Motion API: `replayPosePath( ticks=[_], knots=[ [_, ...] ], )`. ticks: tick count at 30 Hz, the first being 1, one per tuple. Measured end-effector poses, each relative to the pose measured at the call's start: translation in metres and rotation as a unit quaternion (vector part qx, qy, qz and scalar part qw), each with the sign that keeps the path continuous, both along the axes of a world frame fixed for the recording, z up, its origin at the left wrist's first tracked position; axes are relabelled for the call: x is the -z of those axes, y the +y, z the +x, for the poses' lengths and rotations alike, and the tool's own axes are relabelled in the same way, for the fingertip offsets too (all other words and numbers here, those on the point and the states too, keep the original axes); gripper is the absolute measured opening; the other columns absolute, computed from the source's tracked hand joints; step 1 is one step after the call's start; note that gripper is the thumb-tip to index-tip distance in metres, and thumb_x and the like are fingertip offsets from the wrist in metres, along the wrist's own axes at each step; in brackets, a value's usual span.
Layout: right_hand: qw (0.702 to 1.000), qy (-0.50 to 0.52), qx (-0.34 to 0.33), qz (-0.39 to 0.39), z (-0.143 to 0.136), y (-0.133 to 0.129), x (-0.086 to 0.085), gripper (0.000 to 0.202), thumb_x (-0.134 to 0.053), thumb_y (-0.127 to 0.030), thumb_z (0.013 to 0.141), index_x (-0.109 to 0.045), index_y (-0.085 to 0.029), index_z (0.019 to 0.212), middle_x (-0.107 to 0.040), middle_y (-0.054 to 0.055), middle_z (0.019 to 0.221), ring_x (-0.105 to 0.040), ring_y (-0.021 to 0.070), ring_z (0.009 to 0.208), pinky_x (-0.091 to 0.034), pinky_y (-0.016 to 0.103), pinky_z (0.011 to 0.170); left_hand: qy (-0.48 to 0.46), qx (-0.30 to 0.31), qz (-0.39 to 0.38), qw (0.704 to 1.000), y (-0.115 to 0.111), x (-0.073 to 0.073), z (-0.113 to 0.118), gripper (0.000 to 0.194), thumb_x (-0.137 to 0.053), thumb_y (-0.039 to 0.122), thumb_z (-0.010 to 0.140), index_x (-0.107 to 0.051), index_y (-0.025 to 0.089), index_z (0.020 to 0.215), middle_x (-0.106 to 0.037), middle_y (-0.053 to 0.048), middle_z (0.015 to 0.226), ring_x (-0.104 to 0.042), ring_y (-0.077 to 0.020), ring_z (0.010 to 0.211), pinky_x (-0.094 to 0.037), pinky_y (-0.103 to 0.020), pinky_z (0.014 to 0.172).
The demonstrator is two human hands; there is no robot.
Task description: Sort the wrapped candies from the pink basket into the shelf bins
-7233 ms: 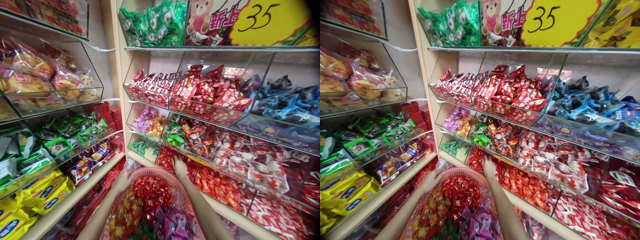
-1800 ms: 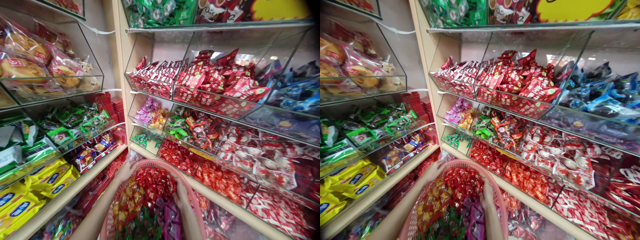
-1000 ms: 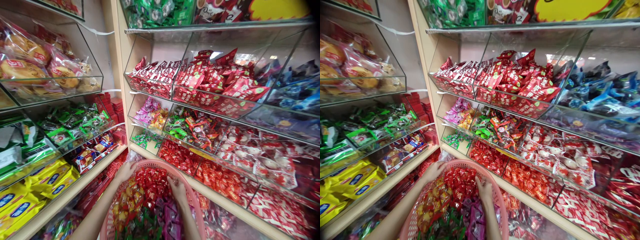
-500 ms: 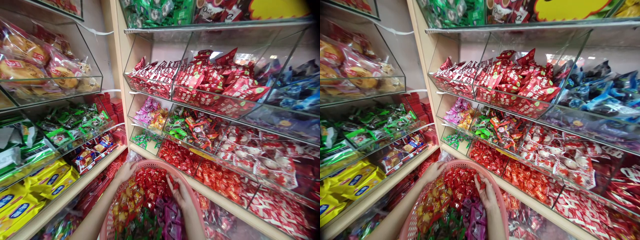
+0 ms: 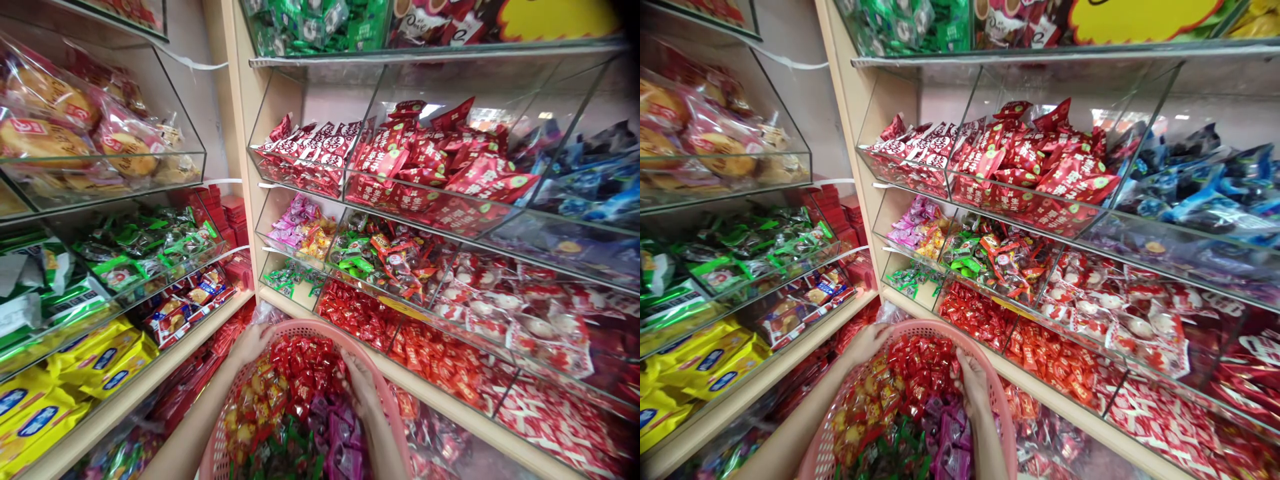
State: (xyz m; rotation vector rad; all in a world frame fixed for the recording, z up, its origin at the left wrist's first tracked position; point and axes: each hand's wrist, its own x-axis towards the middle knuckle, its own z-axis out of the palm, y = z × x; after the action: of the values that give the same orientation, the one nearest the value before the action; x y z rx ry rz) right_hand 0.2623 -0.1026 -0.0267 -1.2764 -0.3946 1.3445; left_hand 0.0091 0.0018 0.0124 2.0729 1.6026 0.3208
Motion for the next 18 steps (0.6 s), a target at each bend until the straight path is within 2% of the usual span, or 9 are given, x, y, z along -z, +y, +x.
replayPosePath(
  ticks=[2, 4, 6, 10, 14, 18],
  knots=[
    [0.999, -0.038, -0.01, -0.011, -0.004, 0.0, 0.003, 0.034, -0.068, -0.047, 0.06, -0.049, -0.019, 0.06, -0.047, -0.007, 0.043, -0.042, 0.0063, 0.033, -0.027, 0.017, 0.028, -0.015, 0.012, 0.014, 1.0, 0.0, 0.003, -0.001, 0.049, -0.026, 0.053, 0.084, -0.062, 0.02, 0.086, -0.065, -0.005, 0.08, -0.06, -0.0171, 0.076, -0.038, -0.023, 0.067],
    [0.998, -0.068, -0.006, -0.009, -0.006, 0.0, 0.008, 0.039, -0.068, -0.05, 0.059, -0.044, -0.02, 0.056, -0.042, -0.008, 0.039, -0.038, 0.0066, 0.03, -0.025, 0.019, 0.028, -0.015, 0.007, 0.017, 1.0, 0.001, 0.005, -0.003, 0.05, -0.026, 0.054, 0.083, -0.062, 0.02, 0.086, -0.065, -0.005, 0.081, -0.06, -0.0172, 0.076, -0.038, -0.023, 0.066],
    [0.997, -0.08, 0.002, -0.01, -0.005, 0.001, 0.013, 0.038, -0.068, -0.05, 0.058, -0.043, -0.021, 0.056, -0.044, -0.007, 0.039, -0.044, 0.0094, 0.032, -0.03, 0.02, 0.031, -0.012, 0.004, 0.02, 1.0, 0.001, 0.007, -0.003, 0.05, -0.026, 0.054, 0.083, -0.062, 0.02, 0.088, -0.066, -0.005, 0.083, -0.06, -0.0174, 0.077, -0.039, -0.023, 0.066],
    [0.999, -0.052, -0.004, -0.008, -0.002, 0.003, 0.021, 0.031, -0.068, -0.045, 0.057, -0.053, -0.021, 0.069, -0.059, -0.001, 0.055, -0.06, 0.0177, 0.053, -0.044, 0.025, 0.043, -0.014, 0.002, 0.021, 1.0, 0.002, 0.008, -0.003, 0.048, -0.028, 0.054, 0.083, -0.062, 0.021, 0.092, -0.066, -0.005, 0.088, -0.06, -0.0175, 0.08, -0.039, -0.023, 0.069],
    [0.999, -0.037, 0.001, 0.028, -0.004, 0.004, 0.024, 0.028, -0.067, -0.041, 0.058, -0.055, -0.02, 0.072, -0.064, 0.002, 0.066, -0.064, 0.0206, 0.066, -0.048, 0.028, 0.051, -0.018, 0.002, 0.019, 1.0, 0.002, 0.008, -0.003, 0.05, -0.027, 0.055, 0.082, -0.062, 0.022, 0.093, -0.067, -0.005, 0.089, -0.06, -0.0184, 0.081, -0.04, -0.024, 0.07],
    [0.999, -0.046, 0.002, 0.028, -0.005, 0.004, 0.022, 0.029, -0.065, -0.04, 0.059, -0.057, -0.02, 0.076, -0.066, 0.004, 0.071, -0.064, 0.0215, 0.069, -0.049, 0.029, 0.052, -0.017, -0.008, 0.006, 1.0, 0.001, 0.005, -0.002, 0.05, -0.028, 0.055, 0.082, -0.062, 0.021, 0.094, -0.066, -0.006, 0.089, -0.06, -0.0191, 0.083, -0.04, -0.024, 0.071]
  ],
)
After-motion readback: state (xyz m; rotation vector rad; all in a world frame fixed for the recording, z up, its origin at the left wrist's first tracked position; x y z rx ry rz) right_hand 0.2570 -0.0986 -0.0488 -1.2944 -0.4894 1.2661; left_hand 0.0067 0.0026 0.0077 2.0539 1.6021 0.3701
